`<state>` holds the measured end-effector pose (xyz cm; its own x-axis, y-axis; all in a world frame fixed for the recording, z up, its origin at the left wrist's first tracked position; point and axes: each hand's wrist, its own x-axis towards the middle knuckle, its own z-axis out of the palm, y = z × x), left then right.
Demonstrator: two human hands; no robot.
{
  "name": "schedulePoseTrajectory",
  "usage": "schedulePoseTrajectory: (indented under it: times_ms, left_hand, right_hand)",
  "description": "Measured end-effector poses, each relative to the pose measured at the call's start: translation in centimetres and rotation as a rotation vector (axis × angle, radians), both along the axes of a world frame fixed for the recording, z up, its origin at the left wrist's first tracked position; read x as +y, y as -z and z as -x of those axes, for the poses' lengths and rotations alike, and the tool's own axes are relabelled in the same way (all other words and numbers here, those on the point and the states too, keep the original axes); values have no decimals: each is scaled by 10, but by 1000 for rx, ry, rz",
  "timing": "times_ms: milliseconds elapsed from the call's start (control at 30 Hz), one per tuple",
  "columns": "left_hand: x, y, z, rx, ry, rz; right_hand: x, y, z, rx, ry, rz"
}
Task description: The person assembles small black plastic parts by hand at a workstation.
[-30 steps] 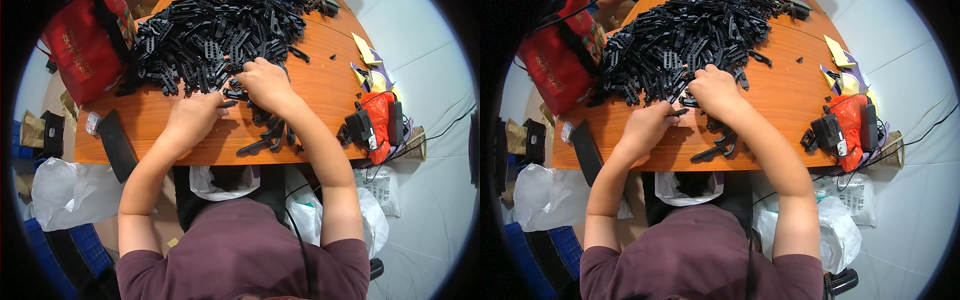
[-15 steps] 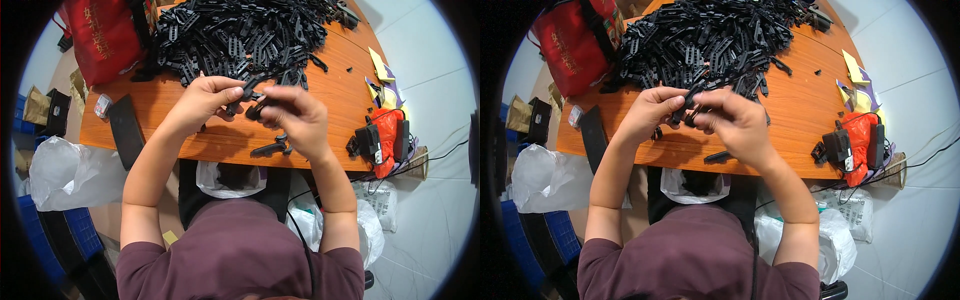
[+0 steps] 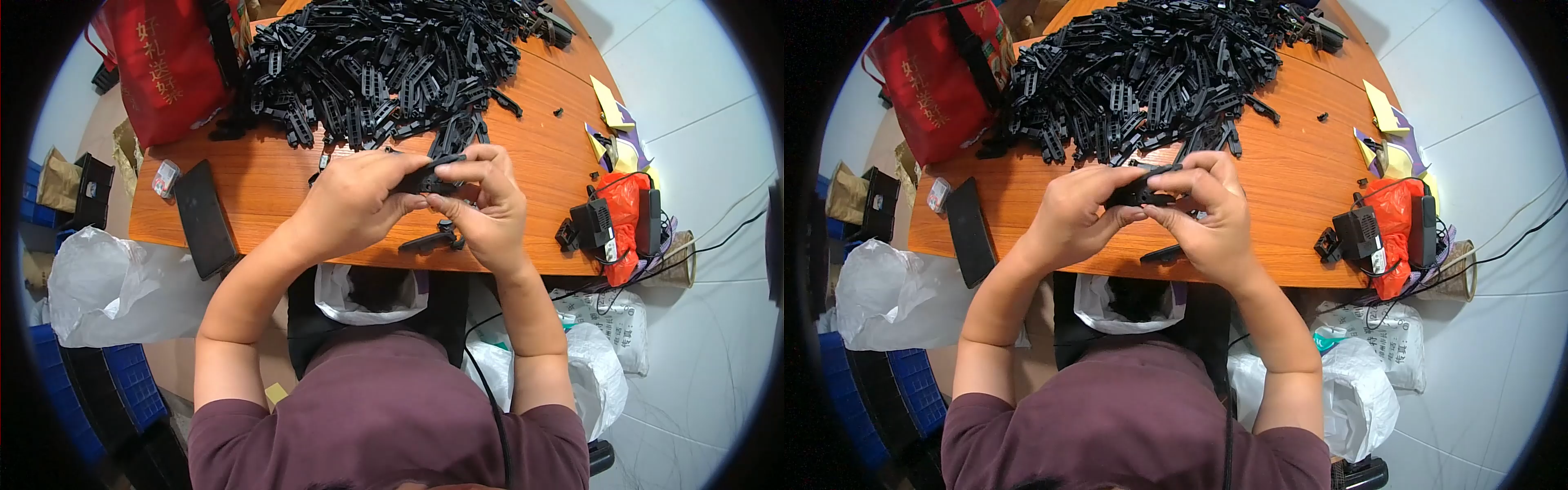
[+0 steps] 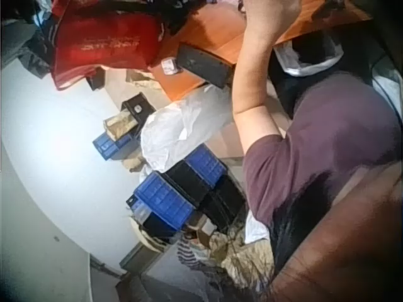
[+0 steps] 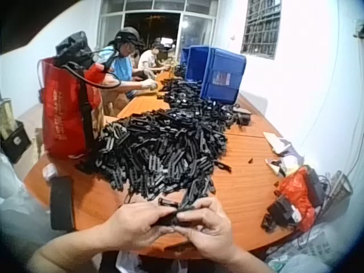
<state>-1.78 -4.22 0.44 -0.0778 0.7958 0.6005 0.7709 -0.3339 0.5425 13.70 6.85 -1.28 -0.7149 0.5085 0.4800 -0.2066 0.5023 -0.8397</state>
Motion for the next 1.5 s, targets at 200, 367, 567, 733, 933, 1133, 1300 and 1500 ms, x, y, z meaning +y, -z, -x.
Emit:
schedulePoseTrajectory:
  times_ms: [200,367,567,733,933,1133,1300,1500]
  left_hand:
    - [1,10,-9,142,28,-106]
    - [-5,5,-11,155,82,-3]
    - [-13,19,-7,1,173,129]
    - [-1,40,-17,-135,-80,491]
    - [5,51,-21,177,14,431]
    - [11,34,7,258,-279,409]
    - [53,24,25,-508,-278,259]
    - [87,34,45,-1218,-120,123]
  right_hand:
    - [-7,-12,-15,-111,-46,88]
    - [-17,-8,-24,-124,95,-127]
    - [-41,5,-55,-198,49,-460]
    - [-73,60,-67,-338,-43,-622]
    - [-28,39,-70,-349,376,-627]
    - [6,26,-49,-717,306,-480]
    - [25,39,-13,-533,313,-412]
    - [90,35,20,-151,324,-296]
